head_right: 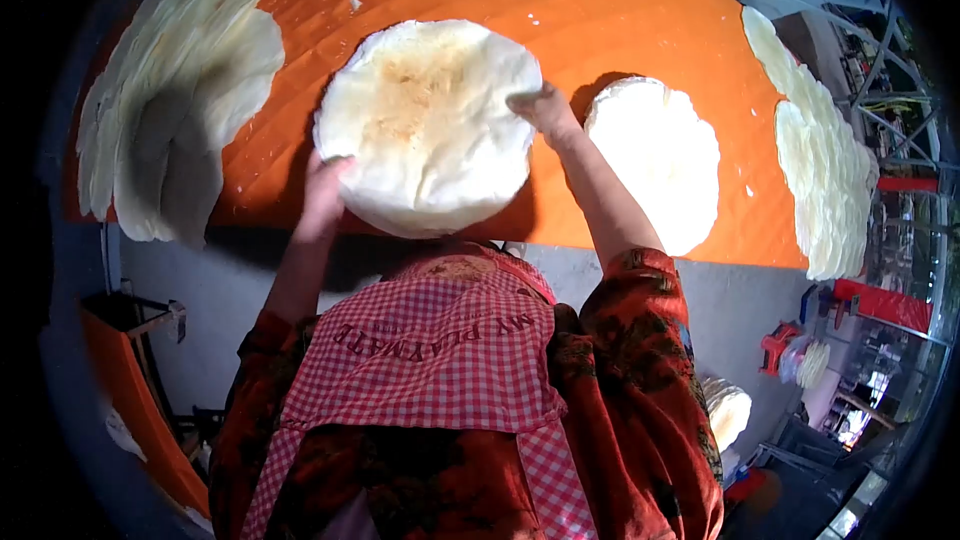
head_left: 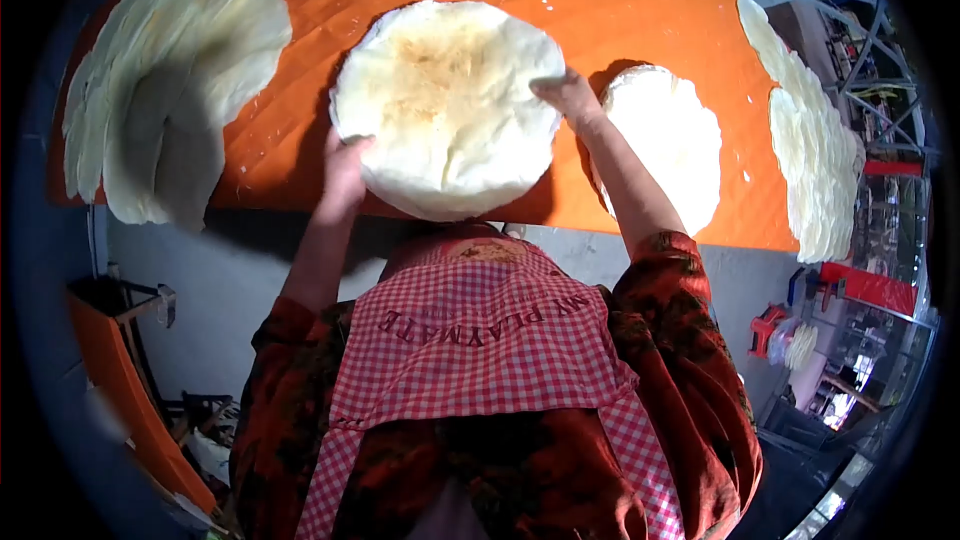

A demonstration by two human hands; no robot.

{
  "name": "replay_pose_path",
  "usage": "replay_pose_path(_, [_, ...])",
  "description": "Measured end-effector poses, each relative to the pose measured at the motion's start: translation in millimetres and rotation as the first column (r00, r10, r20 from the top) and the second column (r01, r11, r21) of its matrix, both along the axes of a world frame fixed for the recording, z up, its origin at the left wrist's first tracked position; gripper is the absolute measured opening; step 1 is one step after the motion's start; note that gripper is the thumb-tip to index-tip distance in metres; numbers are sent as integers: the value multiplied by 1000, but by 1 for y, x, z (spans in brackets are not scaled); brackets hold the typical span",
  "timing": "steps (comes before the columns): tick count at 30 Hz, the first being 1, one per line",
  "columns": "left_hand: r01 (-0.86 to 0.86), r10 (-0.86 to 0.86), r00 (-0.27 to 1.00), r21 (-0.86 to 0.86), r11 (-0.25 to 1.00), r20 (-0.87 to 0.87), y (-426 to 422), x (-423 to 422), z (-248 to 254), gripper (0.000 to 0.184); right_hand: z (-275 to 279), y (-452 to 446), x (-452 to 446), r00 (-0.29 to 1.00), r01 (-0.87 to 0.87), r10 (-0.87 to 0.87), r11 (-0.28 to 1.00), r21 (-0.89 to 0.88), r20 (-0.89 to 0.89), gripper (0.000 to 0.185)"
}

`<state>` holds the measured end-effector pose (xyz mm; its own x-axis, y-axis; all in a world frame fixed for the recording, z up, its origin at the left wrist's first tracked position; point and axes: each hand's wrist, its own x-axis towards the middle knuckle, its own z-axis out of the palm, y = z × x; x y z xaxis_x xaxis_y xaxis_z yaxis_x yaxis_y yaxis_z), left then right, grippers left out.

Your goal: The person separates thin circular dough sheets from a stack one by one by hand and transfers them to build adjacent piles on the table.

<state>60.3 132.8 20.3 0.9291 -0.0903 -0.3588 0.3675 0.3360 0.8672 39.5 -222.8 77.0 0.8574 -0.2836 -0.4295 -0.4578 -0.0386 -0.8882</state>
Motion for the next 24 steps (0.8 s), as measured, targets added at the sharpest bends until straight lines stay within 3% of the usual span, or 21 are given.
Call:
replay_pose_path(2, [-4, 11, 998, -112, 994, 64, 3, 14, 23, 48, 9, 0, 2, 980, 49, -83, 981, 188, 179, 41])
replay_pose_path(4, [54, -38, 992, -134, 990, 116, 8, 31, 37, 44, 18, -3, 5, 971, 135, -177, 961, 241, 163, 41])
replay_pose_path(6, [97, -197, 966, -471, 877, -168, 10, 33, 29, 45, 11, -3, -1, 958, 198, -251, 930, 310, 141, 40])
replay_pose_path(8, [111, -317, 922, -632, 767, -222, -1, 8, 10, 50, -32, -7, -6, 975, 159, -186, 966, 204, 119, 39])
replay_pose_path(9, [237, -503, 857, -781, 577, -111, 0, 5, -40, 47, -59, -17, -8, 1000, 27, -27, 1000, 1, 17, 40])
replay_pose_path(10, [193, -423, 890, -697, 691, -172, -13, -11, -42, 42, -85, -28, -6, 987, -128, 108, 974, -188, -115, 41])
replay_pose_path(11, [159, -386, 897, -661, 734, -213, -18, -16, -52, 41, -80, -17, -8, 985, -102, 11, 847, -522, -174, 52])
replay_pose_path(12, [116, -345, 901, -623, 774, -261, -18, -22, -60, 40, -75, -6, -10, 962, -98, -140, 631, -769, -236, 63])
replay_pose_path(14, [203, -378, 903, -574, 794, -204, -15, -27, -55, 43, -11, 43, -32, 975, 149, 151, 106, -983, 164, 70])
replay_pose_path(15, [248, -396, 902, -544, 801, -172, -13, -26, -52, 45, 4, 58, -33, 925, 131, 320, 243, -961, 207, 67])
replay_pose_path(16, [250, -390, 896, -486, 837, -213, -11, -23, -52, 44, 7, 71, -36, 777, 127, 546, 350, -928, 313, 67])
replay_pose_path(17, [255, -385, 887, -425, 869, -256, -10, -21, -52, 43, -1, 87, -41, 639, 50, 713, 336, -941, 288, 69])
replay_pose_path(19, [236, -368, 889, -417, 878, -272, -12, -22, -51, 41, -5, 122, -60, 601, -234, 788, 334, -913, 134, 76])
replay_pose_path(20, [209, -353, 904, -469, 858, -243, -16, -24, -51, 40, -21, 125, -65, 586, -303, 810, 195, -933, -22, 72])
replay_pose_path(24, [202, -360, 906, -521, 829, -223, -15, -27, -56, 39, -46, 115, -63, 598, -371, 801, 245, -896, -28, 71])
